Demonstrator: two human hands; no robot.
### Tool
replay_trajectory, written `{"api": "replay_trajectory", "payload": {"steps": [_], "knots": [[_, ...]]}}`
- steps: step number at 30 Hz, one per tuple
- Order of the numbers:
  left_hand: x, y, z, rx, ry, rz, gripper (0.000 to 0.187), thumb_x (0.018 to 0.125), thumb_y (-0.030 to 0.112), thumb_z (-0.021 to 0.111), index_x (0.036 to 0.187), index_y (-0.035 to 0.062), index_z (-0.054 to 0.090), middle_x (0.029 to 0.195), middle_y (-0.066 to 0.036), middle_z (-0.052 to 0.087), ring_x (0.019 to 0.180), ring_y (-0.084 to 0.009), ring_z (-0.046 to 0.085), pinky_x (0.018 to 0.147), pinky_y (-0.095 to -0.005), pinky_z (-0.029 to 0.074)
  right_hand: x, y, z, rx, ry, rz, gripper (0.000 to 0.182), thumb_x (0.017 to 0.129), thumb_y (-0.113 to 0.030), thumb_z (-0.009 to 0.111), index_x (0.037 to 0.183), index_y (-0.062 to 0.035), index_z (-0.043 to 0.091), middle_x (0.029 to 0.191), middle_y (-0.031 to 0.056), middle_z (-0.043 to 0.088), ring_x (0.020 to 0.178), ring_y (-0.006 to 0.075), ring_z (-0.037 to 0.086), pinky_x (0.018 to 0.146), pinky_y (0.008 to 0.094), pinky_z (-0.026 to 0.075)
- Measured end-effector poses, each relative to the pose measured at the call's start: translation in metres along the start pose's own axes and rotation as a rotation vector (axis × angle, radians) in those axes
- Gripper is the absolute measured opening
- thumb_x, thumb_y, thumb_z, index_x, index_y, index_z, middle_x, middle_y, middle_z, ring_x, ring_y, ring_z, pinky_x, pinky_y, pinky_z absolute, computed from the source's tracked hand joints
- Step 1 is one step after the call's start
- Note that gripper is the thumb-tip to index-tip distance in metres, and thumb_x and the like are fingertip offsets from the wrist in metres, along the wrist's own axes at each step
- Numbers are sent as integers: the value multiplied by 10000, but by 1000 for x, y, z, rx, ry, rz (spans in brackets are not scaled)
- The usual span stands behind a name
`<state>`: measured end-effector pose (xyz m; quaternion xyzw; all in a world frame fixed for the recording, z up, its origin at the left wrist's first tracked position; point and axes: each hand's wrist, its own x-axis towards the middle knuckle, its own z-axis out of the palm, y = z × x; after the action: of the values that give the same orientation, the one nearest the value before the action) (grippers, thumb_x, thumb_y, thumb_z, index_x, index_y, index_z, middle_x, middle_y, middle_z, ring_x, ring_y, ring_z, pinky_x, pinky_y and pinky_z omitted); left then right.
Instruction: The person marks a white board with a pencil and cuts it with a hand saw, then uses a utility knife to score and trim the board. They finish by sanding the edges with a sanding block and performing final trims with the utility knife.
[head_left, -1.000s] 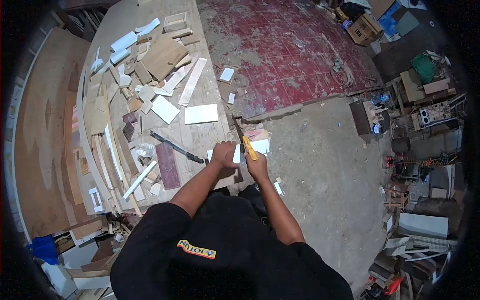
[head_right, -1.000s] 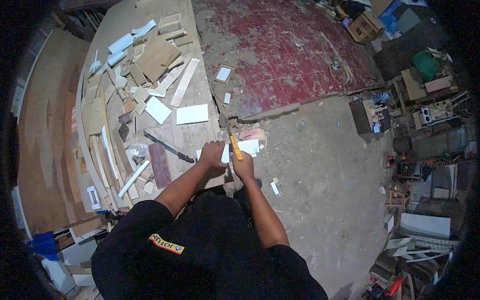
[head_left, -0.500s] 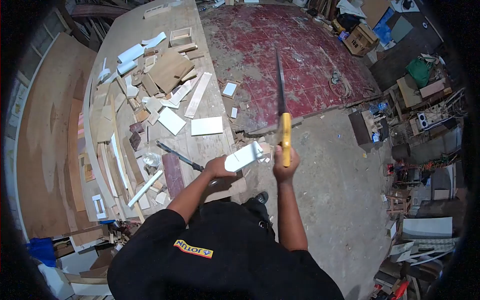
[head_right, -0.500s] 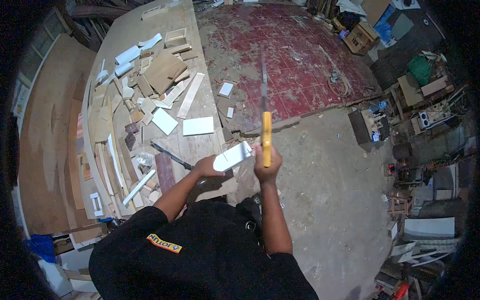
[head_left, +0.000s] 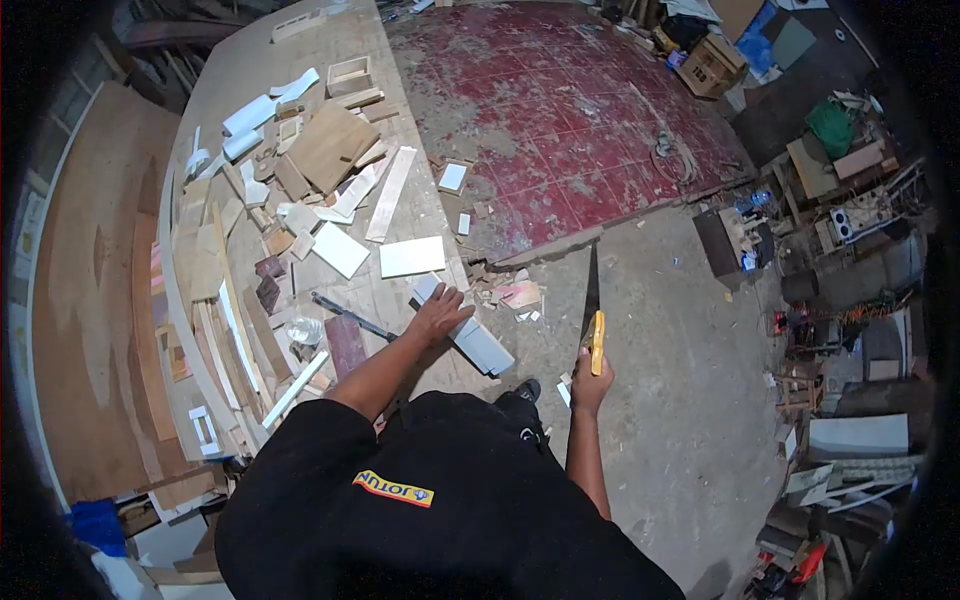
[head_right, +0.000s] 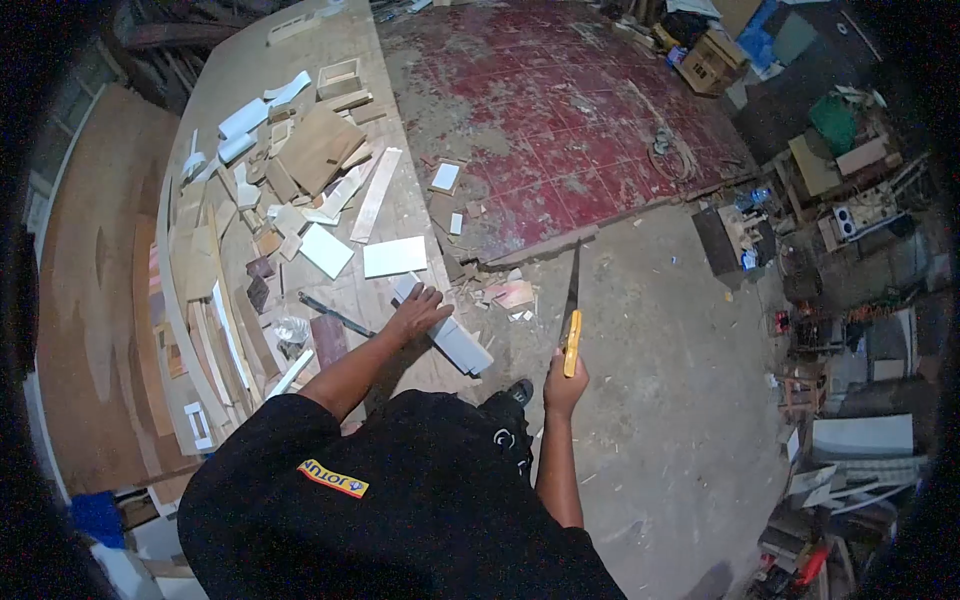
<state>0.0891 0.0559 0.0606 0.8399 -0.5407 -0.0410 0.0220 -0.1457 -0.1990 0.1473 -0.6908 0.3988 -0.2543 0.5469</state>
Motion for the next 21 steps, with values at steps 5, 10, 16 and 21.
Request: {"api": "replay_trajectory", "payload": {"steps": [5, 10, 16, 21], "knots": [[17, -5, 4, -35, 143, 70, 466, 856, 122, 611, 1314, 199, 567, 1231, -165, 575, 1217, -337, 543, 1160, -544, 279, -13, 16, -4, -6, 51, -46, 239, 970, -165, 650, 770, -66, 564, 631, -44, 513, 529, 61, 474, 483, 264, 382], [11, -18, 11, 26, 280, 216, 472, 823, 221, 661, 1287, 202, 580, 1155, -150, 547, 1194, -324, 510, 1189, -618, 239, -22, 23, -6, -31, 104, 24, 245, 957, -148, 640, 747, -70, 543, 634, -37, 511, 539, 65, 474, 491, 270, 385], [8, -17, 26, 182, 406, 162, 328, 859, 222, 594, 1186, 194, 585, 1131, -93, 549, 1153, -306, 517, 1167, -602, 276, -23, 24, -10, -75, 72, 5, 222, 956, -148, 643, 769, -61, 560, 638, -39, 512, 552, 65, 481, 498, 272, 385], [14, -25, 23, 39, -50, 194, 293, 900, 173, 555, 1192, 196, 574, 1148, -116, 572, 1233, -321, 536, 1197, -607, 255, -26, 24, -8, -57, 43, -29, 228, 949, -150, 656, 763, -56, 564, 652, -37, 518, 574, 70, 483, 517, 279, 384]]}}
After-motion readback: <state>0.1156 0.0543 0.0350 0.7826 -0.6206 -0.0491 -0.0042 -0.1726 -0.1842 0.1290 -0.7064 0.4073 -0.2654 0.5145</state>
